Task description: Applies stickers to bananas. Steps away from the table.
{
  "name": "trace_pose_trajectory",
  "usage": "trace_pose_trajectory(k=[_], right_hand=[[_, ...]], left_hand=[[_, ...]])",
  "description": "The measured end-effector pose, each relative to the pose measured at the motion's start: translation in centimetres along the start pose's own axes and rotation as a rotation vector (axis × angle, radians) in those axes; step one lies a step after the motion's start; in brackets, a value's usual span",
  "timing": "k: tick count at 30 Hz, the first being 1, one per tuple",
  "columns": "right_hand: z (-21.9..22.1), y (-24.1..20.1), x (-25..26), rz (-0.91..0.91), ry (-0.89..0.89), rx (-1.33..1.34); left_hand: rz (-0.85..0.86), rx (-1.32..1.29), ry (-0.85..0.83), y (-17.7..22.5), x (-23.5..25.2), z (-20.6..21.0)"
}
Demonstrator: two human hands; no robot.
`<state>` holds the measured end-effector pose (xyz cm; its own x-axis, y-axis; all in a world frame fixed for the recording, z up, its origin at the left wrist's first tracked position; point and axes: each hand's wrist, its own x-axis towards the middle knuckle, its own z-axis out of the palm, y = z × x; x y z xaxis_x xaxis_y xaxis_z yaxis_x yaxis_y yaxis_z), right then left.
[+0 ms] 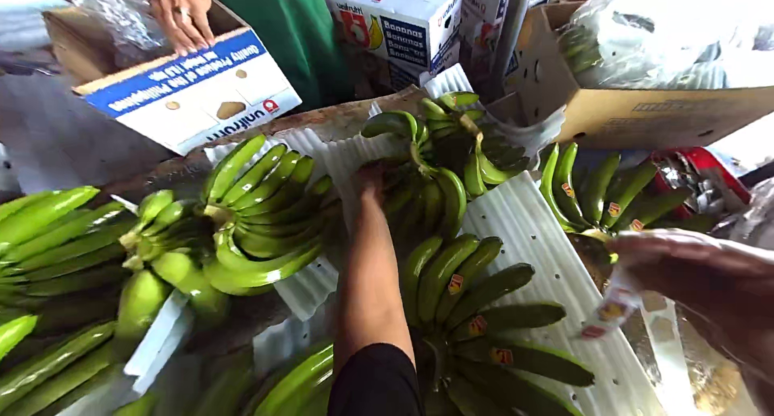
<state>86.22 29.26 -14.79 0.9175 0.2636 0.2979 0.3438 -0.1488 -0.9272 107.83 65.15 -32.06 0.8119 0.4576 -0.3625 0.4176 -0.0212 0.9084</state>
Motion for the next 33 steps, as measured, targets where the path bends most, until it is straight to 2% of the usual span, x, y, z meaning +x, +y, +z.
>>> trace_pose_trajectory(k=[3,10,13,16,17,19,22,23,24,27,29,33], right_hand=[[1.5,1.6,2.4,0.012,-0.036,0.041],[3.2,3.4,5.9,0.285,0.059,0.229],[3.8,4.0,7.0,0.371,0.09,0.232],[4.5,4.5,7.7,0.457,0.135,0.247],[4.6,4.7,7.9,0.486,0.147,0.253],[4.8,5.1,8.3,0.521,0.153,0.272],[5.4,5.3,8.6,0.576,0.126,0.318],[5.6,5.3,8.6,0.589,0.115,0.326],[5.9,5.2,8.5,0.6,0.102,0.327],[6.9,4.7,7.9,0.607,0.071,0.301],[7.6,4.6,7.5,0.617,0.099,0.299],[8.5,4.7,7.0,0.714,0.152,0.349]], left_hand=[[0.023,0.011,0.01,0.2,1.1,0.3],[-0.037,-0.155,-0.153,0.4,1.2,-1.2],[-0.006,0.102,-0.018,0.8,0.7,0.2],[0.096,0.517,0.128,0.9,0.8,0.3],[0.171,0.566,0.143,1.8,-0.8,-0.1],[0.46,0.443,0.059,3.8,-4.8,-0.9],[0.968,0.264,-0.388,4.6,-12.4,-0.9],[1.108,0.284,-0.515,4.4,-14.4,-0.5],[1.225,0.365,-0.558,4.2,-16.1,0.0],[1.472,0.644,-0.369,3.8,-19.4,0.7],[1.509,0.738,-0.27,3.9,-20.8,0.4],[1.525,0.789,-0.196,2.8,-22.5,0.2]])
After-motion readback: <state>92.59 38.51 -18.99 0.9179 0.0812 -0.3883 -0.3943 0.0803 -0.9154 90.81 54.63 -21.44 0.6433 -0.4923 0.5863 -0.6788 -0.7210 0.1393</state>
